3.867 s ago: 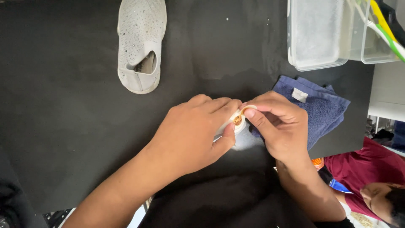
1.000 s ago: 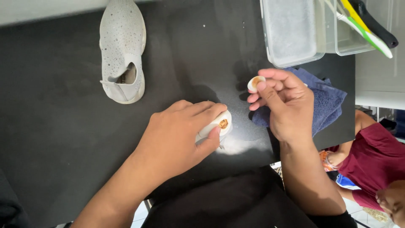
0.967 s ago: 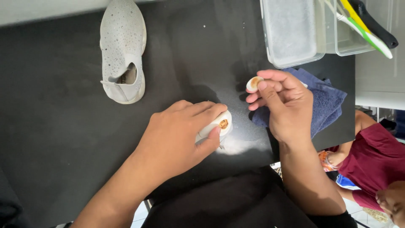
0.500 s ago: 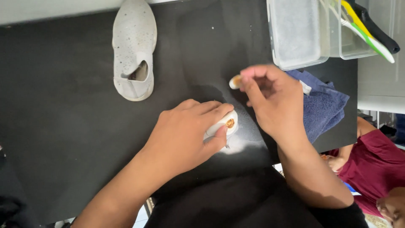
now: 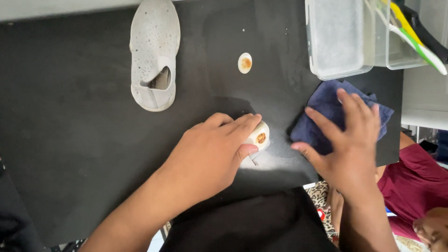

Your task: A person is performing a detailed cleaning of white shoes using a toothbrush, a small scrub brush, and cleaning solution.

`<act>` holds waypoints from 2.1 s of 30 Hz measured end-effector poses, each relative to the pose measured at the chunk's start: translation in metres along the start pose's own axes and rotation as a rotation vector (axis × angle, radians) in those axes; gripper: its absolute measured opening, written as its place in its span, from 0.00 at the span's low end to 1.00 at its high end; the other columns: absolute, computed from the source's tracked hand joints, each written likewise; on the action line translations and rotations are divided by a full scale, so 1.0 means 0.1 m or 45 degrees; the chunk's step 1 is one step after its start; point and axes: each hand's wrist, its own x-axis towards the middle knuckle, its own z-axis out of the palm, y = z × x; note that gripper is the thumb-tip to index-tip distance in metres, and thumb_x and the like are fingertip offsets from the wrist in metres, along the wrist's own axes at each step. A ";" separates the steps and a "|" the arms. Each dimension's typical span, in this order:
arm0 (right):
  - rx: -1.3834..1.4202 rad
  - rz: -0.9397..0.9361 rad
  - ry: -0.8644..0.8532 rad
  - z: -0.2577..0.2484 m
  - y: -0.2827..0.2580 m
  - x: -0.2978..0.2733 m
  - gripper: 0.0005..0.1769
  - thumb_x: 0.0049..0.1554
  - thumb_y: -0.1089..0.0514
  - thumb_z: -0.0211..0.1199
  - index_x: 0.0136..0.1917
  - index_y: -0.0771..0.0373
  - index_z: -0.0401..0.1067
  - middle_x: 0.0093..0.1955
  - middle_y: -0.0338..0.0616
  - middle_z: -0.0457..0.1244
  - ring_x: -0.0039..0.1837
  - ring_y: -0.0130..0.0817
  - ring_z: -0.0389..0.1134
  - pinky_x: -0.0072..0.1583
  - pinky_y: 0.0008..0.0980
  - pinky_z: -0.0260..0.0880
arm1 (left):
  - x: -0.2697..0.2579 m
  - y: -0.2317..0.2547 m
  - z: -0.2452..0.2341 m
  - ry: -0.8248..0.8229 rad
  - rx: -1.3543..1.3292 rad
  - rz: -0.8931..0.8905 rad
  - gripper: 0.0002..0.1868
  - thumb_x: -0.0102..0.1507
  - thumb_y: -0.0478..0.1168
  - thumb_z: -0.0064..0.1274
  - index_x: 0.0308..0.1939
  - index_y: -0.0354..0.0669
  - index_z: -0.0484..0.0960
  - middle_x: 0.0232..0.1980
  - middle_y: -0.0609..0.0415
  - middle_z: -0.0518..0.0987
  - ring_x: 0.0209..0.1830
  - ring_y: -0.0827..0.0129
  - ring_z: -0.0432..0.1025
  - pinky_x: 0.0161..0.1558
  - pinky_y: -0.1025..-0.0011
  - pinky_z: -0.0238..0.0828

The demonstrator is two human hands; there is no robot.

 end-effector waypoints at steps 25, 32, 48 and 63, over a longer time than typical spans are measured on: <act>-0.020 -0.186 -0.070 -0.10 -0.33 0.07 0.13 0.63 0.49 0.63 0.61 0.41 0.77 0.59 0.49 0.62 0.55 0.51 0.64 0.55 0.53 0.60 | 0.05 0.07 -0.11 -0.060 -0.086 -0.039 0.24 0.70 0.46 0.40 0.70 0.48 0.72 0.69 0.58 0.76 0.53 0.56 0.70 0.37 0.53 0.75; 0.292 -0.206 -0.086 -0.07 -0.29 0.04 0.22 0.60 0.46 0.63 0.67 0.48 0.74 0.57 0.52 0.62 0.56 0.48 0.65 0.60 0.50 0.65 | 0.09 0.10 -0.21 -0.142 -0.147 -0.091 0.23 0.70 0.45 0.39 0.69 0.48 0.70 0.69 0.64 0.75 0.50 0.57 0.69 0.28 0.50 0.75; 0.252 -0.280 0.002 0.14 -0.37 -0.01 0.20 0.66 0.42 0.54 0.67 0.45 0.74 0.54 0.49 0.61 0.51 0.44 0.65 0.58 0.47 0.65 | 0.05 0.05 -0.10 -0.032 -0.098 0.001 0.23 0.70 0.46 0.40 0.68 0.46 0.72 0.69 0.58 0.76 0.51 0.57 0.70 0.33 0.56 0.76; 0.205 -0.317 0.071 0.30 -0.33 -0.06 0.20 0.66 0.40 0.51 0.66 0.46 0.72 0.55 0.51 0.61 0.52 0.46 0.65 0.57 0.50 0.65 | 0.02 0.02 -0.02 0.067 -0.041 0.034 0.22 0.70 0.46 0.43 0.67 0.45 0.75 0.68 0.56 0.78 0.51 0.58 0.71 0.37 0.57 0.75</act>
